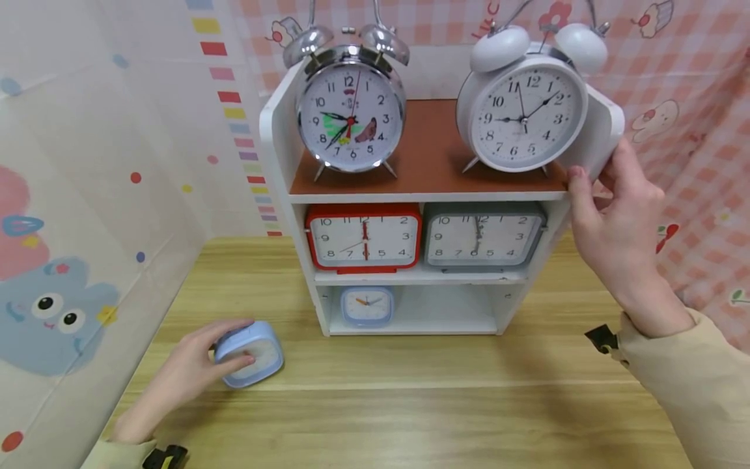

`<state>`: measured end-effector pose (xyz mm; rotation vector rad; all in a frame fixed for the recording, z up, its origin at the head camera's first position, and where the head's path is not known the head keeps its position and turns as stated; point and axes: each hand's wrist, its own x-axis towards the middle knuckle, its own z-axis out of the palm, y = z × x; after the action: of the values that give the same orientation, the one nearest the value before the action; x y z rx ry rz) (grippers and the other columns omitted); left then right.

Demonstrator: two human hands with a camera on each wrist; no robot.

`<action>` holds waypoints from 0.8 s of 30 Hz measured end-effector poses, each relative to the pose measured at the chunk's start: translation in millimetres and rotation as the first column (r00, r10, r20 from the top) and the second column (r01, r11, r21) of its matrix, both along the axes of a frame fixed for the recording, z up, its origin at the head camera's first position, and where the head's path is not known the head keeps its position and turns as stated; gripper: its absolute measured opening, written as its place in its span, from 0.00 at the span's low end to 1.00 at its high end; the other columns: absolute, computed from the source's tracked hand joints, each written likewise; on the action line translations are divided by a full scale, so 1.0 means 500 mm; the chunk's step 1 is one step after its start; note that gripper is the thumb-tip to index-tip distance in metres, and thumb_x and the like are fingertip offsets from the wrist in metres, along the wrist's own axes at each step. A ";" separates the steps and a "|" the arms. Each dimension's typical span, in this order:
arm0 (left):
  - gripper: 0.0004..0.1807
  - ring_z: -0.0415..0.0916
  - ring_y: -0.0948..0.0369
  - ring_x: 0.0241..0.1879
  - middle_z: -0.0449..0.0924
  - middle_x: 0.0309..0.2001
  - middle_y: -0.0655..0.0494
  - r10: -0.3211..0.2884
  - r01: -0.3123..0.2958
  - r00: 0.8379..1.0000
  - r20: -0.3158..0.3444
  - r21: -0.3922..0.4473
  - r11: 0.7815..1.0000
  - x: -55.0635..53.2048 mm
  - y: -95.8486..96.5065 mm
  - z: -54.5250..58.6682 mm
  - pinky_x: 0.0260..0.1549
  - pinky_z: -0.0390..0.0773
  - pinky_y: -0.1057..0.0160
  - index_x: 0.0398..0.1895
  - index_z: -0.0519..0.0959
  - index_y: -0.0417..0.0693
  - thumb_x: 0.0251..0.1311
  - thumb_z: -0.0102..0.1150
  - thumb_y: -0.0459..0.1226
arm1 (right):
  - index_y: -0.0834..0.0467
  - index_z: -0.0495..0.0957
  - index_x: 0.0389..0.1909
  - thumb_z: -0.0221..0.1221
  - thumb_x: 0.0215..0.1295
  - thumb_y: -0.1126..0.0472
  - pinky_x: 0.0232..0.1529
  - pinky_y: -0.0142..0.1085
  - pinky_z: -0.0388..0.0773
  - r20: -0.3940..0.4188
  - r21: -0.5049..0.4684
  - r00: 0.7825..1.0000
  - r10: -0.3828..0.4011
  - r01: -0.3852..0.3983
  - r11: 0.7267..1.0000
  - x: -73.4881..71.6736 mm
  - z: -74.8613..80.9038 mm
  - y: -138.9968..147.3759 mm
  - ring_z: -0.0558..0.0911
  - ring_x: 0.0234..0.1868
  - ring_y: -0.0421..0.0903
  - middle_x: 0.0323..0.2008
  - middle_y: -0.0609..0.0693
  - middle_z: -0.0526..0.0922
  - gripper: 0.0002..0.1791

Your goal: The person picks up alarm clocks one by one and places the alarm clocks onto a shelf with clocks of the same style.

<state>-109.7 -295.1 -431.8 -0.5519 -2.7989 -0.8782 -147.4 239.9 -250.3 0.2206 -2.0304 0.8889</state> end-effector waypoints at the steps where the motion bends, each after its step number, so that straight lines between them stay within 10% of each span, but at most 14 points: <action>1: 0.32 0.76 0.78 0.44 0.88 0.57 0.45 0.006 -0.006 1.000 0.012 -0.003 1.000 0.000 0.001 0.002 0.38 0.82 0.71 0.64 0.82 0.48 0.54 0.80 0.42 | 0.60 0.76 0.69 0.58 0.76 0.62 0.48 0.10 0.75 0.001 0.001 1.000 0.000 0.000 1.000 0.000 0.000 0.000 0.78 0.53 0.13 0.63 0.58 0.86 0.23; 24: 0.28 0.80 0.75 0.44 0.90 0.53 0.48 -0.074 0.076 0.996 -0.044 0.055 0.996 0.002 0.073 0.007 0.38 0.85 0.70 0.58 0.86 0.49 0.52 0.81 0.38 | 0.62 0.77 0.68 0.58 0.75 0.63 0.45 0.08 0.73 -0.014 -0.006 1.000 0.012 -0.012 1.000 -0.001 -0.001 -0.001 0.77 0.53 0.13 0.61 0.61 0.87 0.22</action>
<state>-108.6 -258.4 -428.3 -0.6625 -2.7231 -0.9457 -147.8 239.2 -250.7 0.2356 -2.0151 0.8979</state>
